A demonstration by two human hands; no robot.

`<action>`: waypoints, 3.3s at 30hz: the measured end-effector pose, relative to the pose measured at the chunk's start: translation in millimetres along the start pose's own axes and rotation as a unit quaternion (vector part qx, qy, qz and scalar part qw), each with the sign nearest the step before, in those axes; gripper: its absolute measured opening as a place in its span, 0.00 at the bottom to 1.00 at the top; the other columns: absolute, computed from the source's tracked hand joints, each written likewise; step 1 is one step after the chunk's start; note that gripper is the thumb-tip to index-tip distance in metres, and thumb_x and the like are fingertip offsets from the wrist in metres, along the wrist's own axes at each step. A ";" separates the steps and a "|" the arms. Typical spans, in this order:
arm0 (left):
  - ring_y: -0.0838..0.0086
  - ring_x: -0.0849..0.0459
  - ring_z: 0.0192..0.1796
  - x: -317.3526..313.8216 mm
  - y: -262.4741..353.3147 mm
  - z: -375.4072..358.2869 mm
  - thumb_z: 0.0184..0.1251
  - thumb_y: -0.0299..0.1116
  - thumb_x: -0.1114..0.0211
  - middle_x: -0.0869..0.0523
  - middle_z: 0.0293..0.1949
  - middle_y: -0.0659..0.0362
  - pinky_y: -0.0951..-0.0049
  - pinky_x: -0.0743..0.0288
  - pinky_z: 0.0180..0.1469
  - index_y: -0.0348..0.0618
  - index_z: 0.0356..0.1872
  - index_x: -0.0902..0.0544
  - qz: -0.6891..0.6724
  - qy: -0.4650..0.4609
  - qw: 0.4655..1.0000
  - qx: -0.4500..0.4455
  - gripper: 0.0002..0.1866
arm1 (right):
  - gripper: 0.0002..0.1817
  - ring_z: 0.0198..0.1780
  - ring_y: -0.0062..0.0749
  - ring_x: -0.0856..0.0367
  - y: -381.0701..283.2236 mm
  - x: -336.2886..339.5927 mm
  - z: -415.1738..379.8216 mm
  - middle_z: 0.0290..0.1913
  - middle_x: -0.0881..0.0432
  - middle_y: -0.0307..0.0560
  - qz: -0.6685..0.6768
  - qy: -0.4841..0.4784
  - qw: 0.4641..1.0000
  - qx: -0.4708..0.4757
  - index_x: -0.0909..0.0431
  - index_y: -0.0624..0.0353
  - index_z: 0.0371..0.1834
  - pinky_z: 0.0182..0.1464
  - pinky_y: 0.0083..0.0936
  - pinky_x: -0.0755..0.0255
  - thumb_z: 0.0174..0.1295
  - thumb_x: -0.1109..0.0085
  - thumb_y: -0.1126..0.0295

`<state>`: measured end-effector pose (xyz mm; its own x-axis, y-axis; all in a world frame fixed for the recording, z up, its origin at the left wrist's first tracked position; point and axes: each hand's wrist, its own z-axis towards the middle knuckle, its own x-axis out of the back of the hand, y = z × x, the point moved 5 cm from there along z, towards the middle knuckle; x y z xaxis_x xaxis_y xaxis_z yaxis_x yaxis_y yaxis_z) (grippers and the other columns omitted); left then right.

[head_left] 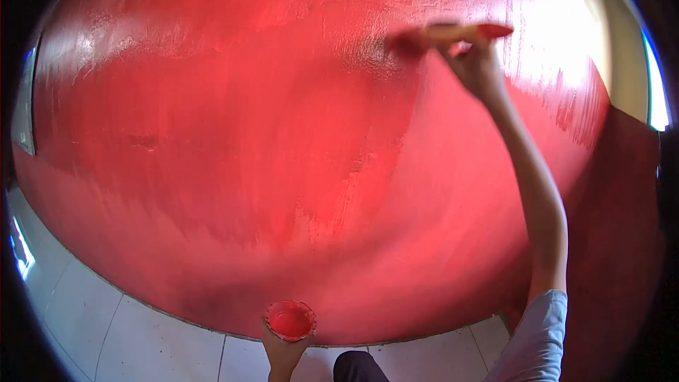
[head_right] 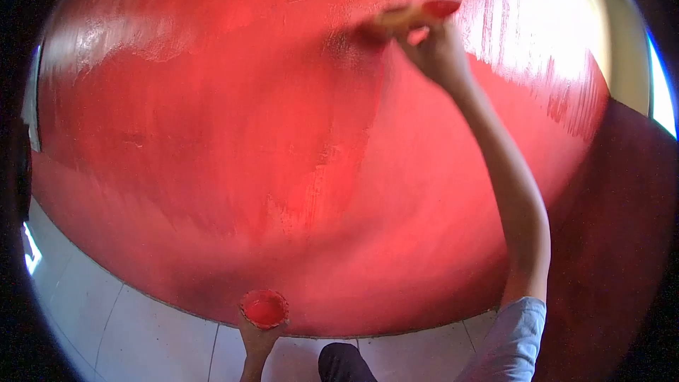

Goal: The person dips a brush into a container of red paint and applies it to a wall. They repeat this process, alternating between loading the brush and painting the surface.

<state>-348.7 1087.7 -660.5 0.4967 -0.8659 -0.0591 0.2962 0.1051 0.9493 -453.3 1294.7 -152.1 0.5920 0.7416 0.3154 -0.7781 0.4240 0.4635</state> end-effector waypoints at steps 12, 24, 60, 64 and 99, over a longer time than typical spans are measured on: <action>0.61 0.22 0.55 2.0 10.9 -0.7 0.28 0.32 0.16 0.24 0.54 0.51 0.64 0.25 0.54 0.40 0.58 0.35 0.016 -0.001 0.999 -0.041 0.49 | 0.21 0.48 0.33 0.17 -123.9 -66.0 -189.7 0.51 0.17 0.44 0.081 -0.333 0.938 0.051 0.20 0.47 0.51 0.46 0.30 0.20 0.52 0.37 0.72; 0.60 0.22 0.54 3.2 14.8 -1.8 0.28 0.32 0.16 0.23 0.52 0.51 0.62 0.26 0.55 0.40 0.57 0.34 0.030 0.004 0.998 -0.048 0.48 | 0.20 0.40 0.34 0.17 -100.9 -73.6 -150.1 0.48 0.17 0.44 -0.036 -0.163 0.981 0.099 0.20 0.47 0.50 0.38 0.31 0.21 0.50 0.37 0.71; 0.60 0.22 0.53 -8.5 18.3 9.5 0.27 0.35 0.16 0.24 0.53 0.52 0.61 0.24 0.52 0.44 0.57 0.34 -0.002 -0.041 0.999 -0.020 0.49 | 0.10 0.39 0.40 0.16 7.8 -8.8 12.9 0.39 0.15 0.45 -0.079 -0.026 0.996 0.028 0.17 0.51 0.44 0.41 0.29 0.23 0.59 0.40 0.72; 0.59 0.21 0.52 -4.5 18.0 8.9 0.27 0.36 0.16 0.23 0.52 0.52 0.60 0.24 0.52 0.45 0.57 0.34 -0.002 -0.024 0.999 -0.043 0.48 | 0.11 0.38 0.31 0.16 -64.1 -23.8 -32.6 0.40 0.15 0.40 0.027 -0.197 0.980 0.021 0.16 0.50 0.41 0.38 0.24 0.23 0.55 0.37 0.76; 0.60 0.19 0.51 8.2 28.0 9.0 0.29 0.38 0.16 0.22 0.51 0.50 0.62 0.23 0.50 0.40 0.57 0.35 0.034 -0.002 0.999 -0.027 0.48 | 0.10 0.40 0.33 0.16 -93.0 -70.9 -10.2 0.41 0.15 0.43 0.152 -0.208 0.966 0.032 0.17 0.54 0.40 0.41 0.28 0.23 0.55 0.40 0.78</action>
<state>-343.6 1079.1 -631.6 0.5147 -0.8573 0.0063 0.3058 0.1905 0.9328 -425.1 1208.0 -226.0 0.3816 0.5488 0.7438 -0.9225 0.1759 0.3435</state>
